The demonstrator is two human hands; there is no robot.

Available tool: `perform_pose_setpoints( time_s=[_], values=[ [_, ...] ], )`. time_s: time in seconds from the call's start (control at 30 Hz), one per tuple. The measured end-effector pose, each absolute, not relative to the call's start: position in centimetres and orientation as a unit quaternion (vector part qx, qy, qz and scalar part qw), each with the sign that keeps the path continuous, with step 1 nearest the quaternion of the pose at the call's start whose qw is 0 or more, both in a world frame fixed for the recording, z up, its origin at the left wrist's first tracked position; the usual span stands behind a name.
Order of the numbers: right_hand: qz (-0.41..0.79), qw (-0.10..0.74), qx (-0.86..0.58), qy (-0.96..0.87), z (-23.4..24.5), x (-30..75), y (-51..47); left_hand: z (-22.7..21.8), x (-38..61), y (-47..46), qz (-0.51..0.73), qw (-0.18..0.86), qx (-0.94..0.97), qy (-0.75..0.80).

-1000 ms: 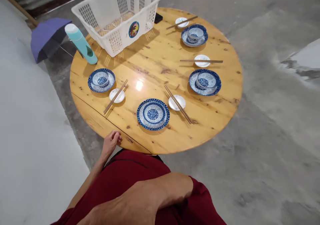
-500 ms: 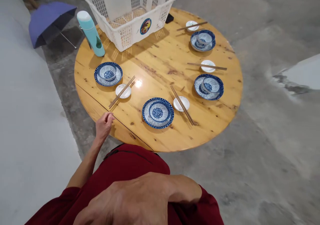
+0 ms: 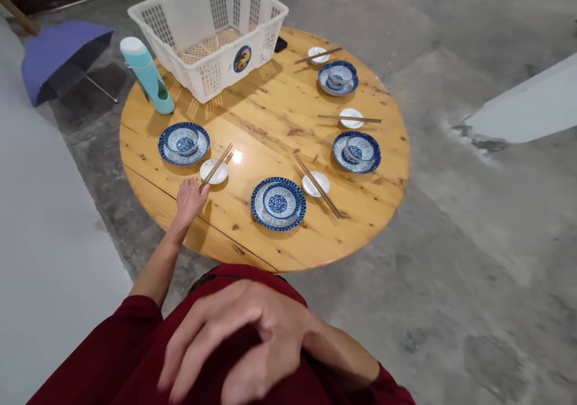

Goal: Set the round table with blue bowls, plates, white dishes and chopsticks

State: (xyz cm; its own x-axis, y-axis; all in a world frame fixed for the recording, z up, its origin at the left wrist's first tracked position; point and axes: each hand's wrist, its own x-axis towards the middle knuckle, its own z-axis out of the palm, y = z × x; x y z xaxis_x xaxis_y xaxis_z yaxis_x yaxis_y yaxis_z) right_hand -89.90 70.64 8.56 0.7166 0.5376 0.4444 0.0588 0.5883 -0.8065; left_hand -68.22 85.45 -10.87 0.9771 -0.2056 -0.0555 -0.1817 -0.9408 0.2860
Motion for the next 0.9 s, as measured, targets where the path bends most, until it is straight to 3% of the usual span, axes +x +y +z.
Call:
perform_pose_setpoints(
  time_s=[0.2, 0.57, 0.67, 0.77, 0.9],
  values=[
    [0.03, 0.879, -0.477, -0.014, 3.0, -93.4, 69.1, -11.0, -66.6, 84.8, -0.085, 0.125, 0.982, -0.112],
    [-0.03, 0.841, -0.503, 0.196, -2.6, -94.3, 70.7, -14.0, -63.6, 84.8, -0.109, 0.239, 0.962, -0.078],
    [-0.067, 0.711, -0.653, 0.25, -4.3, -93.9, 69.4, -13.3, -64.7, 84.8, -0.136, 0.272, 0.951, -0.058],
    [-0.136, 0.51, -0.802, 0.281, -6.2, -93.1, 65.6, -12.4, -67.0, 84.7, -0.146, 0.326, 0.932, -0.063],
    [-0.159, 0.271, -0.884, 0.347, -8.5, -91.7, 57.8, -11.3, -71.8, 83.7, -0.152, 0.43, 0.888, -0.065]
  ],
)
